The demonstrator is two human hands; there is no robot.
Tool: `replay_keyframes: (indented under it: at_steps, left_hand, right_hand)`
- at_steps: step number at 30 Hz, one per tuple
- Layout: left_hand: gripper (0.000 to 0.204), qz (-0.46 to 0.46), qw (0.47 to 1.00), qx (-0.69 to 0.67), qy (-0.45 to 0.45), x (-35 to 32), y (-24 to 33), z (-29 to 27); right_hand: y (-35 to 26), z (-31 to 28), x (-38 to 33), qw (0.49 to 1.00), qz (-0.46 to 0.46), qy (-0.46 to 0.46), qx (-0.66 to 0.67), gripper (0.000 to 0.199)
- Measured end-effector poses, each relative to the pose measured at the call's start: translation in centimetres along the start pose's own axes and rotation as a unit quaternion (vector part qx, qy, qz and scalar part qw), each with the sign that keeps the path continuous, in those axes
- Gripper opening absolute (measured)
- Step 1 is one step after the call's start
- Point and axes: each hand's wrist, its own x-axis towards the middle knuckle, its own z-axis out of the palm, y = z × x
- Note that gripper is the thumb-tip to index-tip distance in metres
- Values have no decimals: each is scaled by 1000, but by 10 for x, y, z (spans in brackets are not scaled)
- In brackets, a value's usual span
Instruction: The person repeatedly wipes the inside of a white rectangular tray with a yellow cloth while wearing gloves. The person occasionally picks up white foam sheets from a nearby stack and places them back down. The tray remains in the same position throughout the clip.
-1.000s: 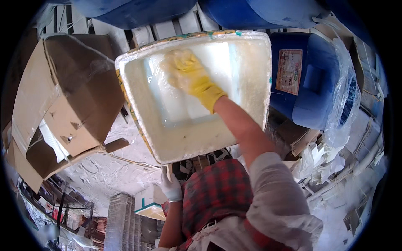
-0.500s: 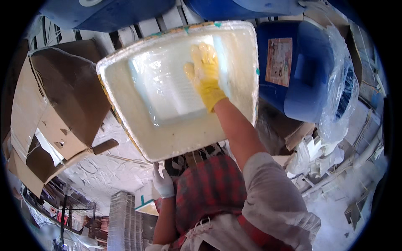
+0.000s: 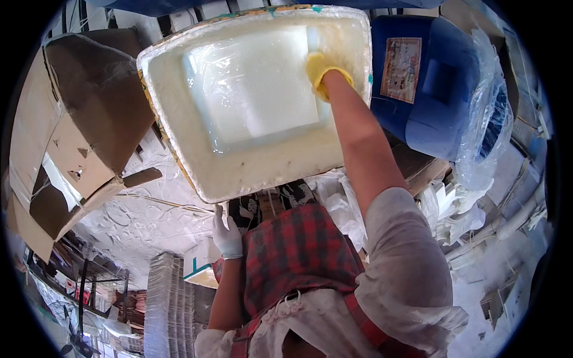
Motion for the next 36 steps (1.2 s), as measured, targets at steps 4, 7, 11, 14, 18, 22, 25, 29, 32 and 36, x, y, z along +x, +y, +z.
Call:
replay_keyframes:
  at_steps: [4,7,11,14,18,22,25,29,32,36]
  left_hand:
    - [44,9,1000,-15,2,-1,0,2]
    - [45,5,999,-46,10,-1,-2,4]
    - [46,-7,999,-49,12,-4,-4,3]
    - [45,-11,996,-89,21,0,-3,5]
    - [43,-11,995,-99,24,1,-20,6]
    - [42,-13,997,-67,33,1,-22,1]
    - [43,-50,993,-100,26,1,-14,-3]
    - [44,-63,991,-118,15,3,-10,-1]
    - [44,-50,993,-108,20,3,-15,2]
    - [42,-73,987,-143,17,0,-16,5]
  right_hand:
    - [10,33,-34,992,14,-126,25,29]
    - [17,43,-54,983,29,-165,81,28]
    - [26,50,-80,969,41,-185,157,27]
    - [10,49,-101,978,11,-182,97,27]
    - [-51,32,-122,958,-110,-172,-199,22]
    - [-65,2,-80,956,-231,-112,-141,31]
    - [-81,-41,-112,856,-185,-226,428,28]
    - [-63,-12,-96,782,-206,-276,520,32]
    - [-9,45,-92,927,-373,-43,-17,32]
    - [-4,53,-152,898,-339,-12,-279,24]
